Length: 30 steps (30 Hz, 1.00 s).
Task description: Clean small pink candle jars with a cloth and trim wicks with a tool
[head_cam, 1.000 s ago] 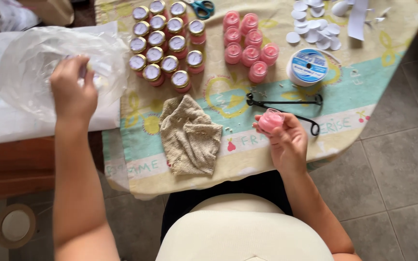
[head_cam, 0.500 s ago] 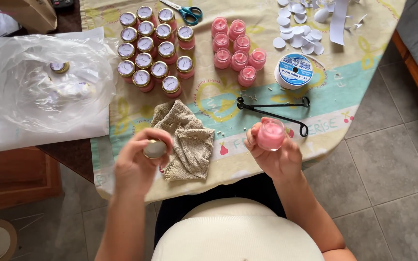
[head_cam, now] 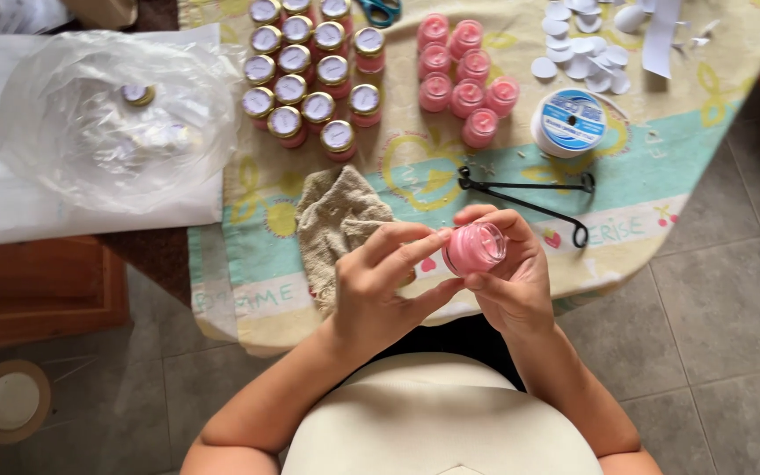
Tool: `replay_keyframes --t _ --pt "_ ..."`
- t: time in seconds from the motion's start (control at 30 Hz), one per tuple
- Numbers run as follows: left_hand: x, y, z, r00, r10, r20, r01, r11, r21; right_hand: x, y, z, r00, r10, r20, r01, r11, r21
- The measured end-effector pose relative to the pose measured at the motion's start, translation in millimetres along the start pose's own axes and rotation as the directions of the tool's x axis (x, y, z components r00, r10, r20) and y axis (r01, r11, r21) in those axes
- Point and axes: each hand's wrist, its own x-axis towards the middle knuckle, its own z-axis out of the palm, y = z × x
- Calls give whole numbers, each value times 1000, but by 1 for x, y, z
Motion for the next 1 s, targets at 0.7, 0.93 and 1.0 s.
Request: replay_keyframes --t 0.7,0.93,1.0 --pt "-27 -76 -51 859 -502 -97 345 709 -615 57 49 44 780 95 618 622 -16 -783" --pt "-25 -61 -53 888 -458 -38 350 728 -589 57 34 21 925 65 375 303 470 -829" --pt "-27 -59 -51 933 -359 -33 296 817 -494 52 26 14 961 276 35 -197 766 -612"
